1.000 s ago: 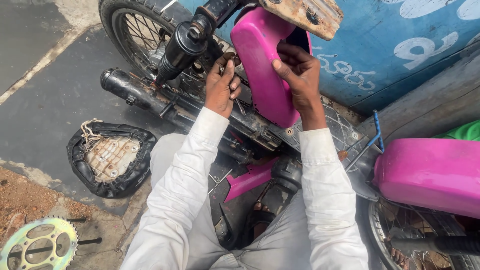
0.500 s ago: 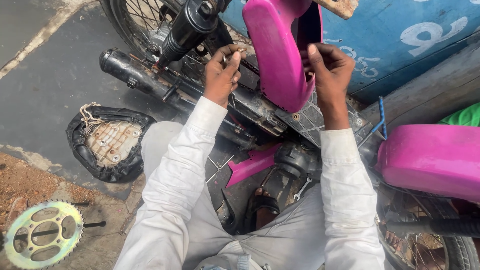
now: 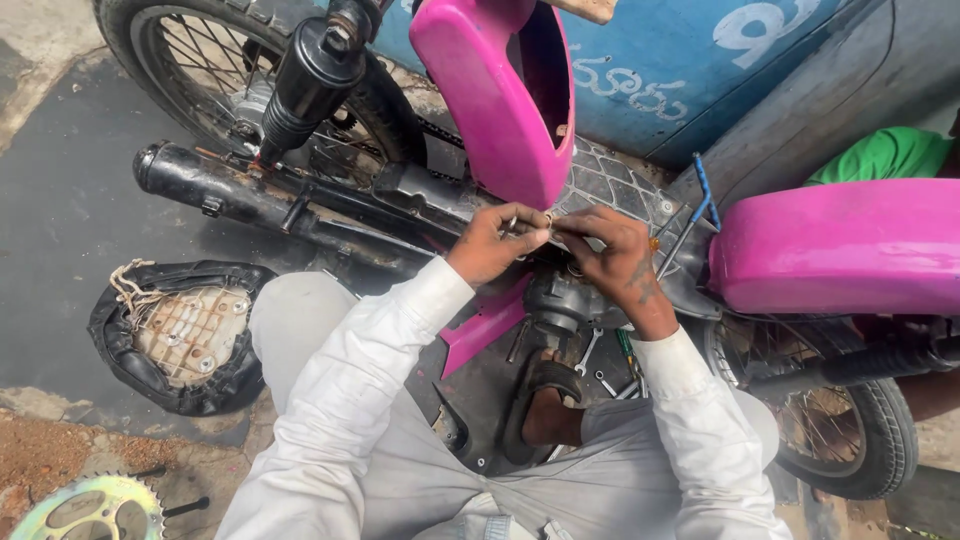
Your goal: The person uses a T-handle socket wrench and a screwdriver to loosen fasteners on a pink motorcycle body panel before removing it by hand. They then use various wrenches and the T-handle tool to work on the engine components and chassis underneath.
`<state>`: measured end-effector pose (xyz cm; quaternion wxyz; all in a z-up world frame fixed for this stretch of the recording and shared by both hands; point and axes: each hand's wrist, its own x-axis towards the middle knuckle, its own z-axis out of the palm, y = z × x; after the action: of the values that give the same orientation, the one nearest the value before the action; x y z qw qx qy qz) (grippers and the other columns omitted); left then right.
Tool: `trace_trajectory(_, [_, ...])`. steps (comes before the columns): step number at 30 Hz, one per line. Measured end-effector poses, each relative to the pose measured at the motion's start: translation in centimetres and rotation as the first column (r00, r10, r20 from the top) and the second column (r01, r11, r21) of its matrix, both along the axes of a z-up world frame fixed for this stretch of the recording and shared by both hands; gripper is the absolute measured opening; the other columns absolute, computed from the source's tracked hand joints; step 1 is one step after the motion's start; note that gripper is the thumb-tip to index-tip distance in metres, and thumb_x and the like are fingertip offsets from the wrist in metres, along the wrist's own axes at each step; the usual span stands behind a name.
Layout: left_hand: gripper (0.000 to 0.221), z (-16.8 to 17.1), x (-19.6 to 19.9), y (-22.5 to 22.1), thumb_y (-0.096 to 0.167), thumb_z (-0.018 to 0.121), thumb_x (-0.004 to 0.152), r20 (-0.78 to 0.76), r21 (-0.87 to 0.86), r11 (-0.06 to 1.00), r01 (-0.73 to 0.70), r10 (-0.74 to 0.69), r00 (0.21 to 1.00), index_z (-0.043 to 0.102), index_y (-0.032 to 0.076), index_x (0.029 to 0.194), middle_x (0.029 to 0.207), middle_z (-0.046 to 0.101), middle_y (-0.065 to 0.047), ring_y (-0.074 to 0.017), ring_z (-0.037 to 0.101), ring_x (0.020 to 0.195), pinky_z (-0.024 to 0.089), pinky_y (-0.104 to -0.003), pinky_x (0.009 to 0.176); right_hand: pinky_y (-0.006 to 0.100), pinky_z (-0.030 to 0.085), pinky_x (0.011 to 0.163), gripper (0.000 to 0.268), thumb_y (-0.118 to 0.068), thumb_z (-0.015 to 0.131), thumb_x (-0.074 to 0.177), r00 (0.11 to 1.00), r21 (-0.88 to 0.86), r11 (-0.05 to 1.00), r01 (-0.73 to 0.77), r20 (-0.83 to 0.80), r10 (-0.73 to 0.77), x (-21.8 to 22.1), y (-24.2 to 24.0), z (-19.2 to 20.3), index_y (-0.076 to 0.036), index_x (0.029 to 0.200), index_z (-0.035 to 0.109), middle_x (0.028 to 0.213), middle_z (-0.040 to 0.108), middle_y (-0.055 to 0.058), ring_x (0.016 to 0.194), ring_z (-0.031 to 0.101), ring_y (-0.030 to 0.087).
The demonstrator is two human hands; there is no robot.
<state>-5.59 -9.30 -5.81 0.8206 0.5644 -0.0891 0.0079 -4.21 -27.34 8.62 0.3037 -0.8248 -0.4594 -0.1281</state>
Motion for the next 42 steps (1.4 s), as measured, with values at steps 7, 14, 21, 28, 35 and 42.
trace_trajectory(7, [0.037, 7.5, -4.0, -2.6, 0.012, 0.086, 0.079, 0.070, 0.250, 0.947, -0.201, 0.190, 0.979, 0.070, 0.004, 0.111, 0.082, 0.058, 0.006, -0.0026, 0.044, 0.063, 0.040, -0.019, 0.057, 0.031, 0.057, 0.070, 0.025, -0.006, 0.084, 0.082, 0.906, 0.042, 0.910, 0.412, -0.124, -0.404, 7.5, -10.8, -8.2, -0.007, 0.106, 0.078, 0.094, 0.077, 0.010, 0.074, 0.072, 0.021])
trace_trajectory(14, [0.054, 18.3, -11.9, -4.2, 0.012, 0.087, 0.085, 0.559, 0.292, 0.888, -0.354, 0.142, 0.817, 0.058, 0.004, 0.129, 0.067, 0.052, 0.002, -0.0032, 0.046, 0.054, 0.035, -0.023, 0.052, 0.032, 0.053, 0.065, 0.026, -0.007, 0.086, 0.082, 0.855, 0.068, 0.858, 0.510, -0.147, -0.497, 7.3, -11.4, -7.3, -0.005, 0.107, 0.078, 0.094, 0.077, 0.011, 0.067, 0.067, 0.019])
trace_trajectory(21, [0.054, 23.2, -15.9, -6.8, 0.014, 0.085, 0.089, 0.488, 0.332, 0.932, -0.147, -0.036, 0.872, 0.055, 0.002, 0.132, 0.065, 0.055, 0.002, -0.0052, 0.052, 0.054, 0.039, -0.024, 0.052, 0.029, 0.056, 0.068, 0.023, -0.010, 0.084, 0.092, 0.820, 0.167, 0.815, 0.555, -0.275, -0.502, 7.6, -14.9, -5.7, -0.004, 0.113, 0.077, 0.102, 0.079, 0.009, 0.075, 0.072, 0.015])
trace_trajectory(28, [0.054, 24.0, -21.9, -10.8, 0.017, 0.080, 0.092, 0.350, 0.393, 0.910, -0.133, -0.015, 0.937, 0.051, 0.003, 0.136, 0.068, 0.056, 0.001, -0.0062, 0.053, 0.056, 0.040, -0.024, 0.054, 0.034, 0.057, 0.081, 0.023, -0.014, 0.087, 0.091, 0.792, 0.016, 0.817, 0.577, -0.254, -0.555, 8.1, -18.0, -7.9, -0.004, 0.110, 0.078, 0.097, 0.078, 0.011, 0.084, 0.076, 0.021])
trace_trajectory(35, [0.055, 22.1, -22.8, -12.5, 0.019, 0.074, 0.095, 0.261, 0.456, 0.885, -0.091, -0.036, 0.965, 0.047, 0.003, 0.140, 0.070, 0.057, 0.001, -0.0072, 0.054, 0.058, 0.040, -0.024, 0.056, 0.050, 0.053, 0.083, 0.024, -0.025, 0.080, 0.090, 0.490, -0.312, 0.515, 0.798, -0.160, -0.857, 9.2, -17.7, -10.8, -0.011, 0.110, 0.077, 0.099, 0.074, 0.020, 0.093, 0.070, 0.041])
trace_trajectory(42, [0.056, 17.7, -17.2, -9.5, 0.022, 0.069, 0.098, 0.134, 0.496, 0.868, -0.027, -0.046, 0.990, 0.044, 0.003, 0.144, 0.073, 0.058, 0.000, -0.0081, 0.055, 0.059, 0.041, -0.023, 0.058, 0.055, 0.052, 0.086, 0.056, -0.026, 0.085, 0.079, 0.409, -0.447, 0.411, 0.794, -0.106, -0.906, 11.1, -17.1, -13.4, -0.007, 0.124, 0.059, 0.116, 0.064, 0.027, 0.103, 0.064, 0.049])
